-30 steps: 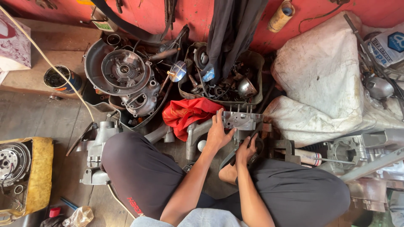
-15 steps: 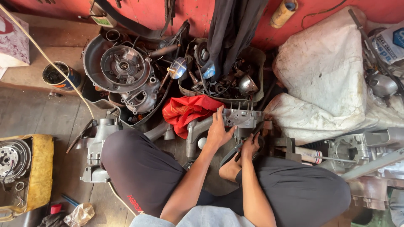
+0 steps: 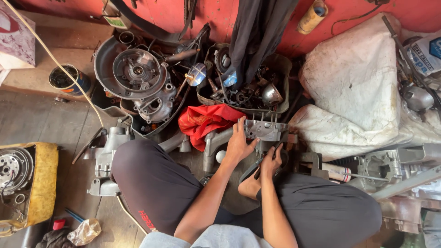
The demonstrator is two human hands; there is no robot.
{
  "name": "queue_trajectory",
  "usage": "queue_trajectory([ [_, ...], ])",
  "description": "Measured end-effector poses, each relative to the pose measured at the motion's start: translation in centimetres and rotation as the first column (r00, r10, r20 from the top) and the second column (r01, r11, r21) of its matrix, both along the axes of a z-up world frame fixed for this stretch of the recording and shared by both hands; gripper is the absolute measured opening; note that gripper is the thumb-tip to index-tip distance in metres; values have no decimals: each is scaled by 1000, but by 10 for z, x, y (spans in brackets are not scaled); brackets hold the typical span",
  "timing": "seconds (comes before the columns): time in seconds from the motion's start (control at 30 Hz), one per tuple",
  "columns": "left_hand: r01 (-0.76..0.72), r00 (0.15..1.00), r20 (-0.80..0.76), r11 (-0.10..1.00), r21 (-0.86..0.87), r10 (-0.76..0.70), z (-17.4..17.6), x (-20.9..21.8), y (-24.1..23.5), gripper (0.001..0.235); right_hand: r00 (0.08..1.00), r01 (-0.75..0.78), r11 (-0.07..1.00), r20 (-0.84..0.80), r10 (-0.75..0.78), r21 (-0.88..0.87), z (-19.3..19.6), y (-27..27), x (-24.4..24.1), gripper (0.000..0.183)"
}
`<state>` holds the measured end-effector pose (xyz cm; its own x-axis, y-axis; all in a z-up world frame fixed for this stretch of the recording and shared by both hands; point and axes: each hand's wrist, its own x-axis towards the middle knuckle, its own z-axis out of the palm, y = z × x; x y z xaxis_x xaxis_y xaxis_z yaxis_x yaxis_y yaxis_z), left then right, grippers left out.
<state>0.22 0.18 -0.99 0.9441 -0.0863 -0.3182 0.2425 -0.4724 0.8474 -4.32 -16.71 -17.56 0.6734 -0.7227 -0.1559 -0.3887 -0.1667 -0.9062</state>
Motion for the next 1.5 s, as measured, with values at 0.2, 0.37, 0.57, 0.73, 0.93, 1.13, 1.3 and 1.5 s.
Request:
queue_trajectory([
  [0.2, 0, 1000, 7, 1000, -11, 1, 3, -1, 0, 93, 995, 59, 997, -76, -56, 41, -43, -21, 4, 50],
  [0.37, -10, 999, 32, 1000, -26, 11, 4, -5, 0, 92, 983, 120, 977, -160, -92, 174, -33, -14, 0, 49],
  [0.57, -12, 999, 43, 999, -33, 14, 1, -2, 2, 93, 980, 178, 916, -146, -133, 359, -29, -25, 13, 48],
  [0.73, -21, 998, 63, 999, -41, 24, 0, -3, 0, 92, 993, 108, 927, 6, -118, 359, 105, 13, 6, 46],
  [0.93, -35, 998, 53, 998, -52, 37, -3, -2, 0, 92, 899, -340, 899, 185, 397, -276, 170, 47, -10, 51],
  [1.13, -12, 999, 41, 1000, -22, 13, -9, -3, 1, 93, 871, -486, 785, -280, 403, -383, 174, 59, -19, 51],
  [1.3, -7, 998, 68, 1000, -4, 7, -9, -2, 3, 92, 698, -680, 638, -585, 412, -362, 178, 47, -27, 55],
  [1.5, 2, 996, 89, 1000, 14, -4, -26, 0, 3, 91, 622, -745, 562, -679, 391, -359, 183, 35, -40, 57],
])
